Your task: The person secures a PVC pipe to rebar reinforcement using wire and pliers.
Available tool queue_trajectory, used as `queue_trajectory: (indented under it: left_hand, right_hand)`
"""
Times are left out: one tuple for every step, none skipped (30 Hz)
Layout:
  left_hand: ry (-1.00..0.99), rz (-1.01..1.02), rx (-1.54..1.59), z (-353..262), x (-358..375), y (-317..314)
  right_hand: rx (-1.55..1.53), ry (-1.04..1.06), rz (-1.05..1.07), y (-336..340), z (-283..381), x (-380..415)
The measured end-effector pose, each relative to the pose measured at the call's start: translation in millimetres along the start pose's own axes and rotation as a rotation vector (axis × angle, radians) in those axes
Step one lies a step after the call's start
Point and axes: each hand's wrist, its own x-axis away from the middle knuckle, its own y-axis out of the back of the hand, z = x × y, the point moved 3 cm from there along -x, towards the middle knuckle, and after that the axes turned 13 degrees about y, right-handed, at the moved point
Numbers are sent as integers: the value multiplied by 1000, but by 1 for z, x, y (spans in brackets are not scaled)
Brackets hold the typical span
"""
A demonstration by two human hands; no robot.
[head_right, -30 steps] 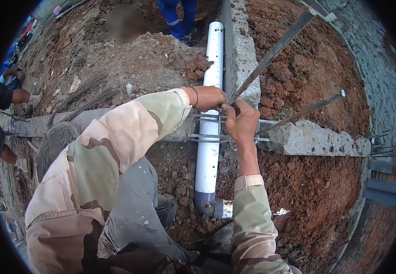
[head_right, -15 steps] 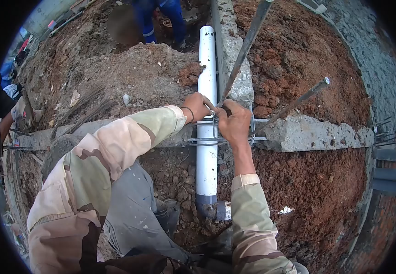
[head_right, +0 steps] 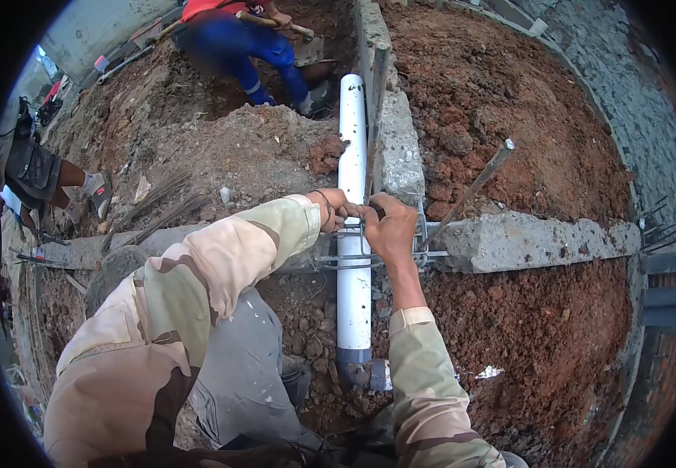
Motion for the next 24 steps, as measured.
queue_trajectory:
  left_hand:
    - [-17, 15, -21, -1, 5, -3]
    - [-32, 31, -45, -2, 10, -4]
    - [-43, 41, -69, -4, 12, -5]
    - [-46, 50, -96, -6, 7, -3]
    - [-29, 65, -179, -20, -27, 16]
    - [-26, 65, -177, -17, -14, 10]
    - [-74, 3, -233, -12, 15, -1]
    - [-123, -59, -291, -9, 34, -9]
    - [-173, 23, -359, -8, 37, -8]
    - [-174, 26, -362, -6, 39, -6]
    - [-206, 76, -356, -4, 41, -5]
    - [-237, 127, -349, -5, 40, -3]
    - [-249, 162, -333, -5, 38, -2]
    - [-244, 166, -337, -5, 35, 0]
    - [-280, 169, -365, -5, 33, 0]
    - [-318, 173, -394, -8, 27, 3]
    - [-321, 257, -439, -14, 10, 12]
    - [-316, 262, -437, -13, 12, 9]
    - [-422, 142, -532, -15, 14, 7]
    - [-526, 19, -625, -16, 18, 5]
    - [-524, 22, -620, -16, 12, 6]
    - [-674, 22, -681, -18, 9, 5]
    - [-826, 21, -742, -21, 7, 4]
    - [-827, 21, -739, -21, 15, 1]
  right_hand:
    - [17, 31, -14, 1, 0, -1]
    - [34, 58, -25, 1, 0, -1]
    - [2, 57, -31, 0, -1, -1]
    - [1, 56, -31, 0, -1, -1]
    - [-17, 45, -35, 1, 0, -1]
    - [-35, 35, -39, 2, 0, -1]
    - [-34, 31, -36, 2, 1, -1]
    - [-45, 29, -36, 2, 1, 0]
    - [-53, 30, -37, 3, 1, -1]
    - [-48, 30, -38, 3, 0, -2]
    - [-47, 37, -38, 3, 0, -2]
    - [-44, 44, -38, 3, -1, -2]
    - [-41, 34, -29, 2, -3, -2]
    - [-36, 29, -30, 2, -4, -1]
    - [-51, 21, -36, 2, -4, -1]
    - [-65, 15, -42, 2, -2, -2]
    - [-68, -14, -31, 3, -1, -2]
    - [-64, -19, -28, 3, -1, -1]
    - [-54, -18, -29, 2, -2, -1]
    - [-46, -16, -30, 2, -2, -1]
    - [-45, -18, -24, 1, -2, -1]
    - [-58, -18, -35, 0, -1, -1]
    - [-71, -17, -48, 1, -1, -2]
    - [-71, -15, -44, 1, 0, -2]
